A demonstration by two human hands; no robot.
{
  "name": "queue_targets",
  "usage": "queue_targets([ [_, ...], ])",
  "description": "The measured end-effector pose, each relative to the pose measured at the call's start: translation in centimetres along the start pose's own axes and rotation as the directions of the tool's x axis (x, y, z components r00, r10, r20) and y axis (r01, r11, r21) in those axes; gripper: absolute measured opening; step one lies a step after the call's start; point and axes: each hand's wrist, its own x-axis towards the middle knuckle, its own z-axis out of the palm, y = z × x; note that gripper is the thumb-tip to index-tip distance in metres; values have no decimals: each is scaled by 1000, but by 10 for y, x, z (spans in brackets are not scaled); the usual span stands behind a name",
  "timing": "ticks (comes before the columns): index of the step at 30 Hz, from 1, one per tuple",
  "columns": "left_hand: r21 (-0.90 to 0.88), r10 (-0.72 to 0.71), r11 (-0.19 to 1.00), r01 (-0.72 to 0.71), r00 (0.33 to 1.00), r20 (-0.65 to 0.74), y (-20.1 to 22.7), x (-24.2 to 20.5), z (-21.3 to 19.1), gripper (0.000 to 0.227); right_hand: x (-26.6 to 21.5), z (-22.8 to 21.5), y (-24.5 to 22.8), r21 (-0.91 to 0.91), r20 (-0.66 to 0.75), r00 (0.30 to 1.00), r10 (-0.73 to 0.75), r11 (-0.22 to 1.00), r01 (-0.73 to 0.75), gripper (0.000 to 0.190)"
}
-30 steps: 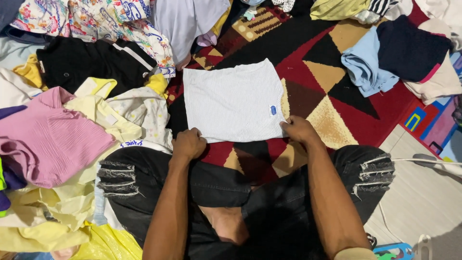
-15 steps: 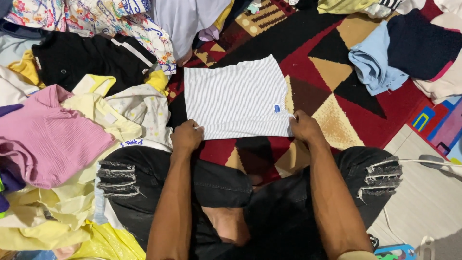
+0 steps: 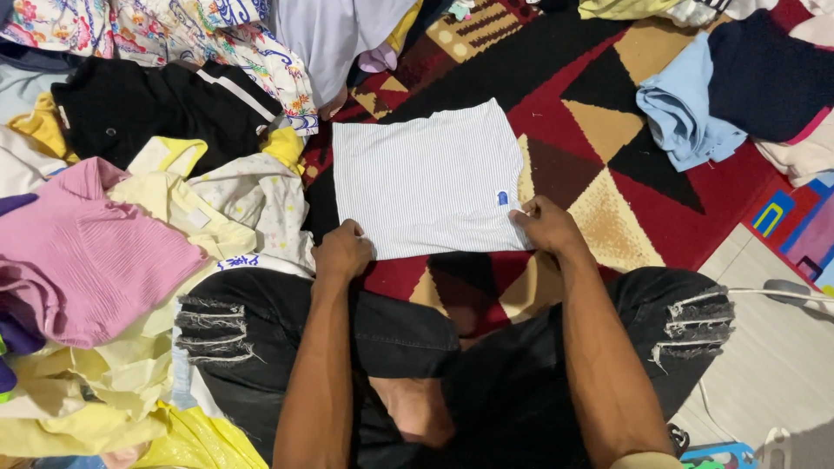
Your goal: A person sits on the floor and folds various items of clothing from a large, unsorted pile.
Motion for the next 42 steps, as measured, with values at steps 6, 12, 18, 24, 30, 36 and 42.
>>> queue_targets([
  [6, -46, -6, 999, 4, 999, -34, 5, -6, -4, 26, 13, 13, 10, 82, -98, 995, 9, 997, -1, 37],
  [12, -25, -9, 1000, 9, 1000, -9, -2, 3, 1, 25, 14, 5, 0, 252, -132, 991, -15, 966, 48, 35],
  [18, -1, -48, 999, 48, 998, -27, 7, -3, -5, 20, 16, 15, 12, 102, -118, 993, -10, 994, 22, 31],
  [24, -4, -92, 996, 91, 996, -11, 10, -7, -7, 24, 27, 19, 21, 89, -185, 982, -27, 995, 44, 29],
  [30, -1, -104, 995, 104, 995, -1, 6, -2, -3, 25, -1, 9, -3, 124, -150, 988, -26, 991, 45, 31],
  [36, -29, -98, 995, 97, 995, -4, 3, -2, -2, 29, -27, -11, -39, 336, -153, 987, -48, 937, 97, 38],
  [42, -44, -82, 996, 83, 997, 3, 3, -7, -5, 30, -10, 3, -13, 157, -92, 995, -41, 986, 55, 35],
])
